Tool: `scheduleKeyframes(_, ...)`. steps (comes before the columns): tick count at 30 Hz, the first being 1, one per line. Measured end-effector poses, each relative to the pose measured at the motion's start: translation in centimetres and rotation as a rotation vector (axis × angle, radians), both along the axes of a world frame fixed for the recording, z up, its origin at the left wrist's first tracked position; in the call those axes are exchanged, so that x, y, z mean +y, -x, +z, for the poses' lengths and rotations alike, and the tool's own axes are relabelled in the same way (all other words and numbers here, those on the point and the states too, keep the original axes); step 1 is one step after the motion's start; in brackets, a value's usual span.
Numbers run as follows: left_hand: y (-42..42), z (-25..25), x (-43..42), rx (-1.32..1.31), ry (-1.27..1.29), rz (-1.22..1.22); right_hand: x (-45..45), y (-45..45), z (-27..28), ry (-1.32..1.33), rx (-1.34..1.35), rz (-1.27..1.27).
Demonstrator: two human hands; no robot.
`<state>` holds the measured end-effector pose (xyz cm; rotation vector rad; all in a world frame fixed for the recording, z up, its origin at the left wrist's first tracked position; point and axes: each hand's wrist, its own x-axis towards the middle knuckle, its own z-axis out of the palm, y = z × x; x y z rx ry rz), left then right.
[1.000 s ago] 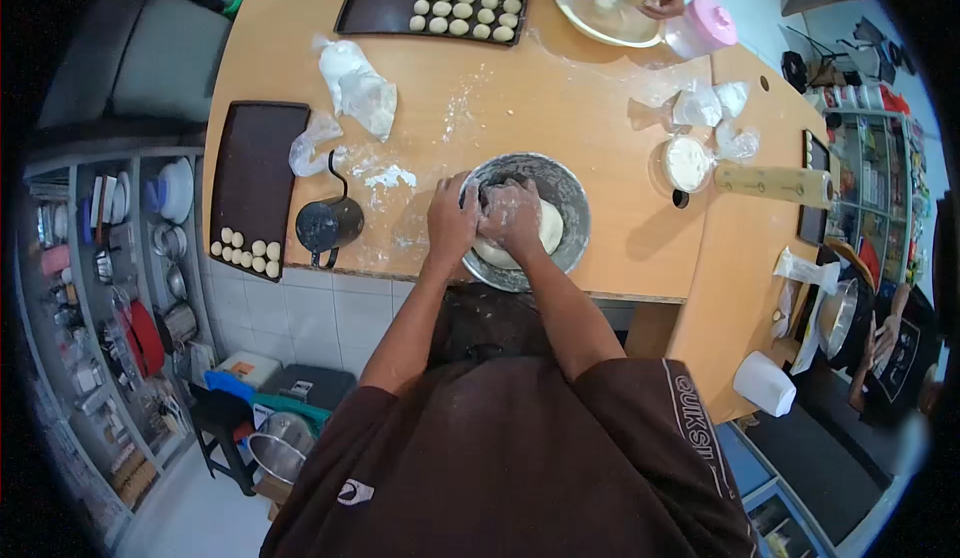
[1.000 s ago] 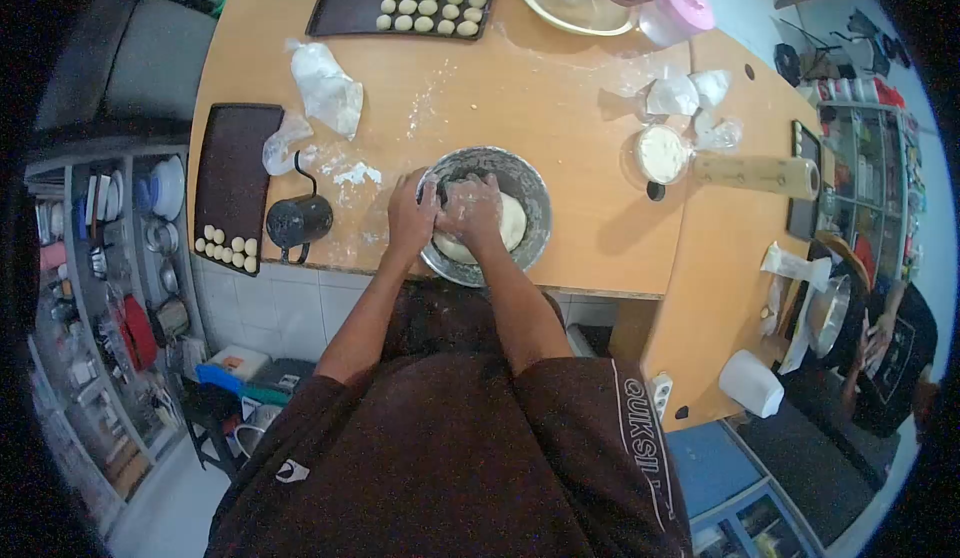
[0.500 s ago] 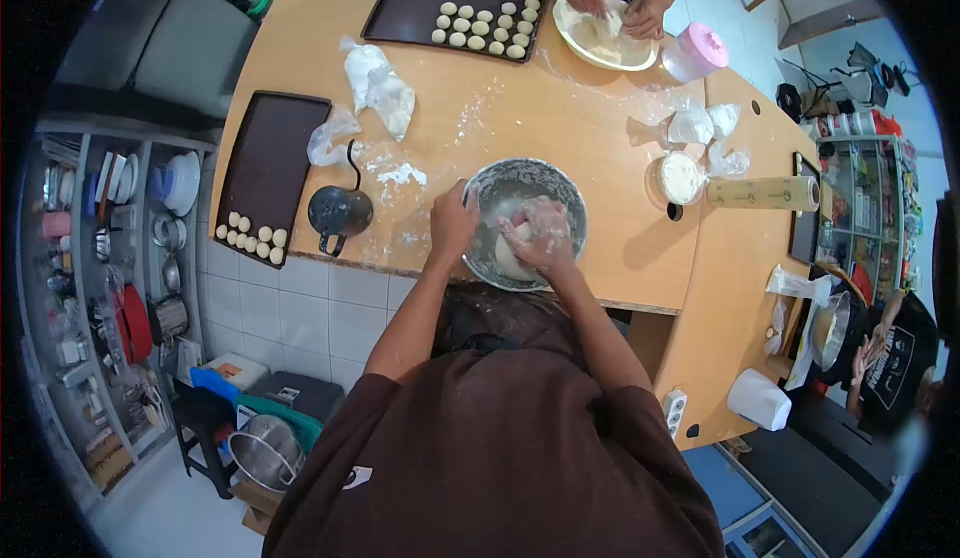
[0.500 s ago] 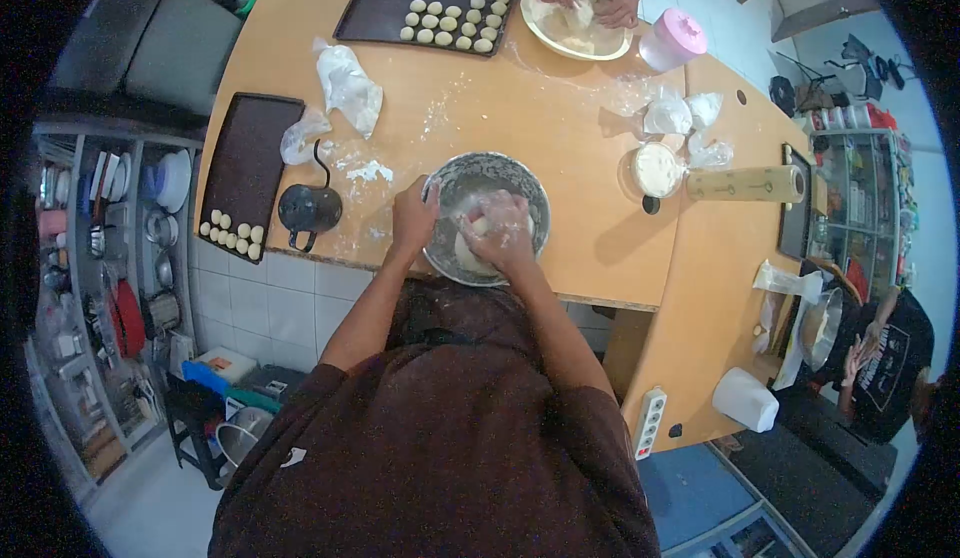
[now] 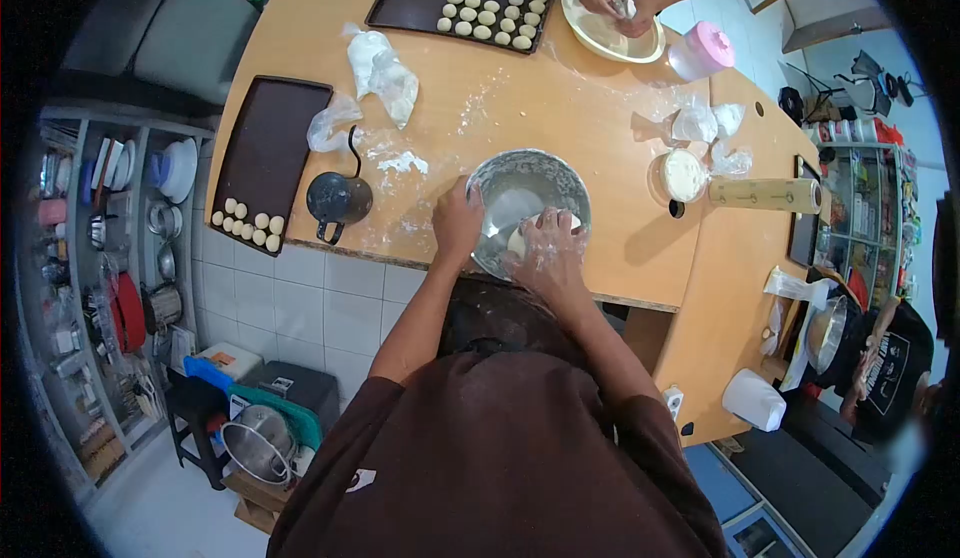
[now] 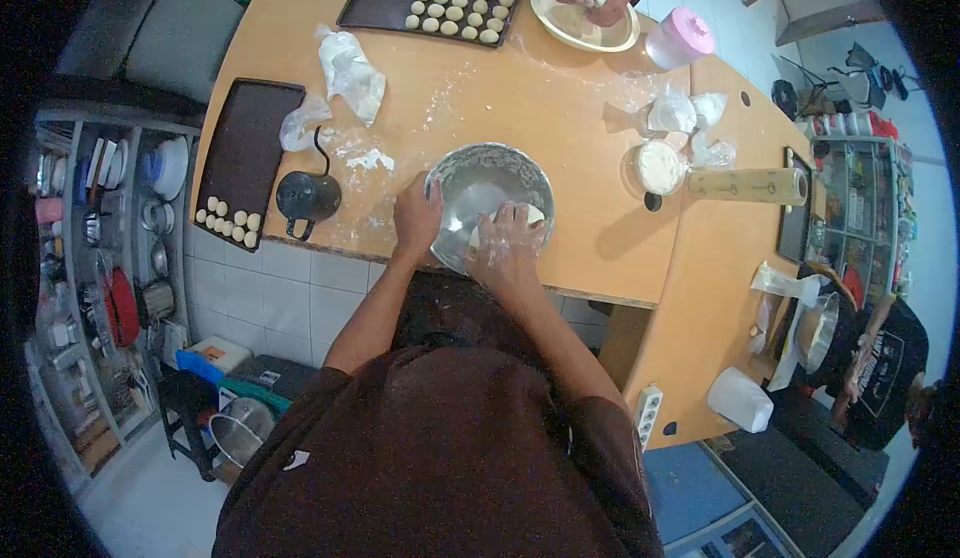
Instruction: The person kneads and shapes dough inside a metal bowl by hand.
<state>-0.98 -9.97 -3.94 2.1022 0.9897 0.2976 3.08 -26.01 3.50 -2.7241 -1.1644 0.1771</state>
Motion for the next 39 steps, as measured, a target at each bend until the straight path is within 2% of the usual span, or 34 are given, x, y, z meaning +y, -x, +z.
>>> scheduleKeyframes(2, -0.1, 0.2, -0.1, 0.006, -0.009, -0.014, 0.7, -0.4, -0.2, -0.031, -0.125, 0.009)
scheduleKeyframes(5, -0.1, 0.2, 0.0, 0.029, -0.014, -0.017, 0.5, -0.9, -6.3, -0.146, -0.139, -0.016)
scheduleKeyframes(8, -0.2, 0.2, 0.0, 0.056, -0.029, -0.017, 1.4, -1.8, -5.7, -0.041, 0.051, -0.09)
scheduleKeyframes(11, -0.2, 0.3, -0.3, 0.086, -0.035, -0.017, 1.2, -0.9, -5.5, -0.211, -0.181, -0.029)
scheduleKeyframes(14, -0.3, 0.5, -0.4, 0.138, -0.061, -0.013, 0.6, -0.7, -6.0, -0.254, 0.028, 0.032)
scheduleKeyframes(18, -0.5, -0.1, -0.2, 0.164, -0.03, -0.006, 1.5, -1.8, -6.2, -0.034, 0.113, 0.061)
scheduleKeyframes(26, -0.4, -1.1, 0.1, -0.085, 0.158, 0.0, 5.8, -3.9, -6.6, 0.207, 0.331, -0.015)
scheduleKeyframes(33, 0.2, -0.7, 0.3, -0.049, 0.237, -0.024, 7.7, -5.0, -8.6, 0.17, 0.266, -0.01)
scheduleKeyframes(39, -0.2, -0.2, 0.3, -0.053, 0.172, -0.058, 7.0, -4.2, -10.3, -0.093, 0.062, -0.016)
